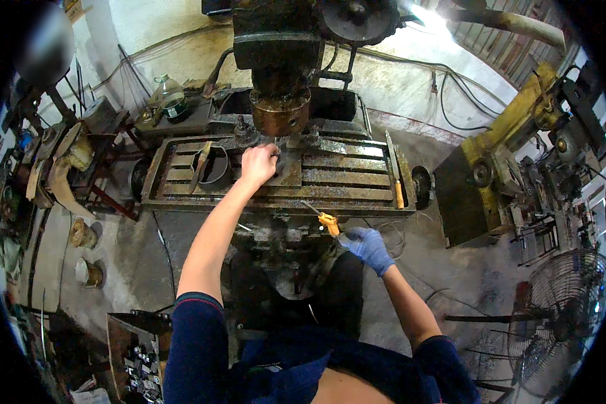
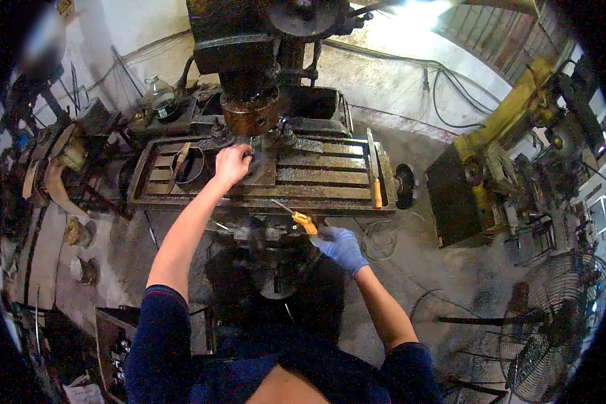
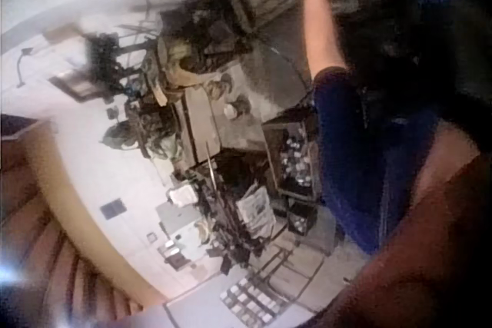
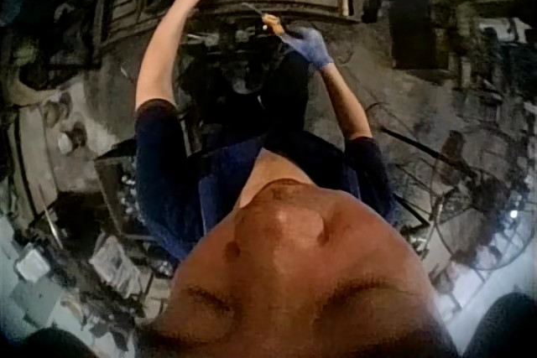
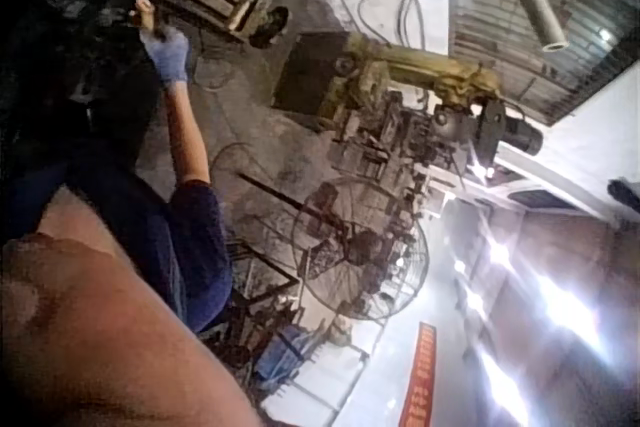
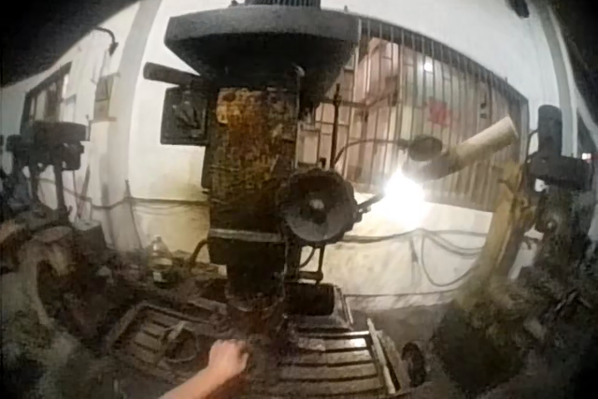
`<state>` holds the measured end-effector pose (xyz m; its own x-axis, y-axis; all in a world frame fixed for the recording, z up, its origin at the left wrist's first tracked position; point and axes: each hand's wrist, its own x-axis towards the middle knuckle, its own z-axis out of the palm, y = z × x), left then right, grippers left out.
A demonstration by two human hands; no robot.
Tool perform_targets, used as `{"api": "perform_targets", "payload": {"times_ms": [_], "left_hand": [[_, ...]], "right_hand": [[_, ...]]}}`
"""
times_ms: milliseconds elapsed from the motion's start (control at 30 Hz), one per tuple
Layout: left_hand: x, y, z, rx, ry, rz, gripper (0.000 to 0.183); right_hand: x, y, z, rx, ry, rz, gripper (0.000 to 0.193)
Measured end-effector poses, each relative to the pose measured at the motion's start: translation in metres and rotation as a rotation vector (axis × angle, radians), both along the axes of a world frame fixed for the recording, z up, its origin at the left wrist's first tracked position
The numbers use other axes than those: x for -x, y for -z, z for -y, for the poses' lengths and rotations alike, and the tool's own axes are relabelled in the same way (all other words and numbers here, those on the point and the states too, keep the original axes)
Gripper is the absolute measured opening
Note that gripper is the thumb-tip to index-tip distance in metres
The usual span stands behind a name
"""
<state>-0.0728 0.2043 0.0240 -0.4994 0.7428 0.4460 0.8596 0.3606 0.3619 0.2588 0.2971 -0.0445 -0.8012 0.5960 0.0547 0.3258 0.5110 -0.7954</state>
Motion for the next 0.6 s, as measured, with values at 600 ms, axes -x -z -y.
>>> {"api": "perform_targets", "payload": {"times_ms": [600], "left_hand": [[0.022, 0.022, -0.023, 0.022, -0.229, 0.219, 0.035]], "right_hand": [[-0.017, -0.299, -0.045, -0.699, 0.356, -0.338, 0.022]]}}
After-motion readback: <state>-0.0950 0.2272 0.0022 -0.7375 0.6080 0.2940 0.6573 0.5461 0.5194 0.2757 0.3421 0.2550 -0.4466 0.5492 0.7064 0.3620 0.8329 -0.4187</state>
